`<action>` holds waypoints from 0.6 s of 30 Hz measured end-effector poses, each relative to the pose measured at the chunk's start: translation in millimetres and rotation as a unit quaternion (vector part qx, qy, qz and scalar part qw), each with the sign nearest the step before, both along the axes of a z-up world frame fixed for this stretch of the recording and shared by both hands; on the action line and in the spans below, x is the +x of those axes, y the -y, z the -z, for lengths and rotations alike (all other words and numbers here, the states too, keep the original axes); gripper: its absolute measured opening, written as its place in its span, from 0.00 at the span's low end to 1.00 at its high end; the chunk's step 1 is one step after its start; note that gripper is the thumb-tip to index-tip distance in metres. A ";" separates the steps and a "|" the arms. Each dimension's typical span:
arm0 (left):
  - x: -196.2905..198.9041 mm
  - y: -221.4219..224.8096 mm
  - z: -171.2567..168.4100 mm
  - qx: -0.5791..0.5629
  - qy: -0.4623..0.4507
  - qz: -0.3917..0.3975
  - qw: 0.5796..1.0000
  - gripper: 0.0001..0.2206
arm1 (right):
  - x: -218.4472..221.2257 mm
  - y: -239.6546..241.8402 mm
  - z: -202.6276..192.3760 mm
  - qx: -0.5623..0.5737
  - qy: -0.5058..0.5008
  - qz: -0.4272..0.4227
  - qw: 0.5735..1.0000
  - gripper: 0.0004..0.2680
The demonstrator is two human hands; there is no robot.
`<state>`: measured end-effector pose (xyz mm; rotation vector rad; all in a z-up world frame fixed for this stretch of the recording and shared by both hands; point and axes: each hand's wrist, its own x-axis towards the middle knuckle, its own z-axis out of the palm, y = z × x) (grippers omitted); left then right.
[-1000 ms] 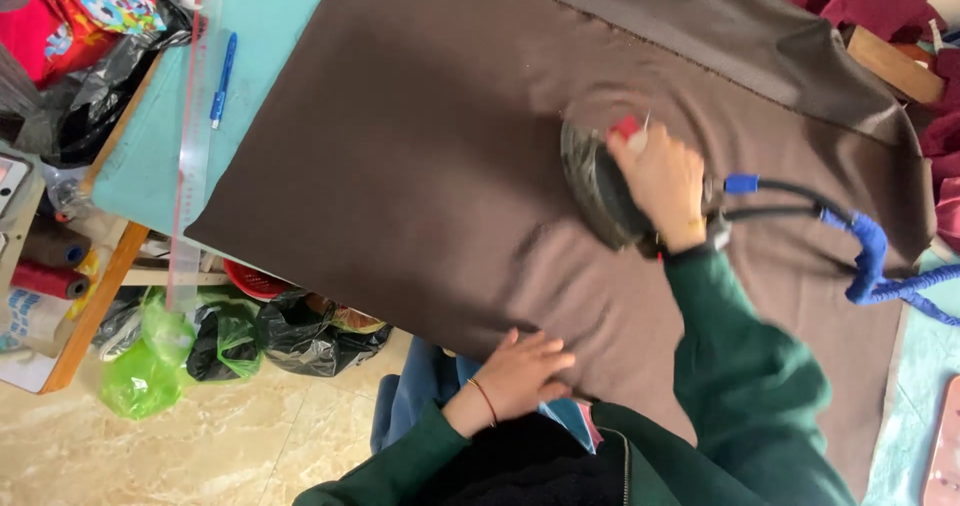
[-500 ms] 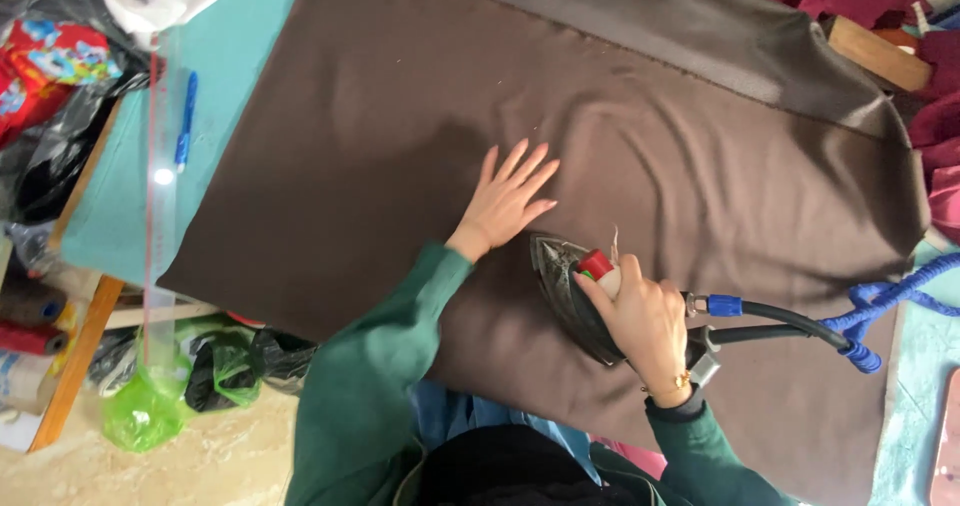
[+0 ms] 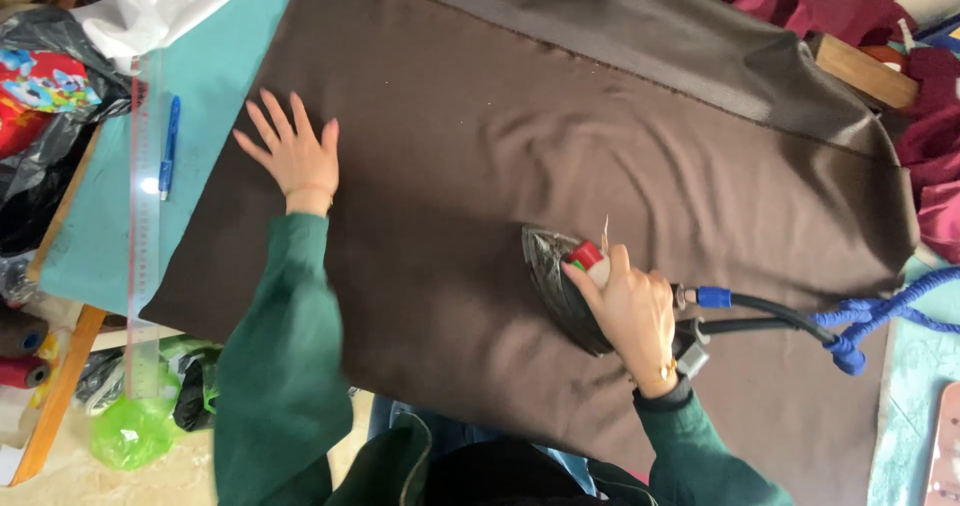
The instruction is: Ironing a large piece of brown fabric on a work table, smoothing and repositioning it as needed.
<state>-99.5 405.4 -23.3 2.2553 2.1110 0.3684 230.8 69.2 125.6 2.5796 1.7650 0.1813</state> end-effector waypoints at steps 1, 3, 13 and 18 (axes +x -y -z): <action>3.2 25.0 -12.9 0.000 -0.001 -0.003 1.000 0.33 | 0.0 -11.0 1.7 0.000 -0.001 -0.003 1.000 0.23; 9.9 75.1 -38.9 0.002 0.053 0.085 0.995 0.29 | -0.8 -32.8 5.1 0.014 0.005 -0.022 1.000 0.24; 49.8 264.1 -2.5 -0.011 0.002 0.184 0.983 0.35 | 21.1 -203.5 36.2 0.054 -0.008 -0.091 0.994 0.24; 48.3 264.8 -20.2 0.053 0.002 0.134 0.990 0.33 | 40.9 -273.8 45.8 0.081 -0.065 -0.065 0.992 0.27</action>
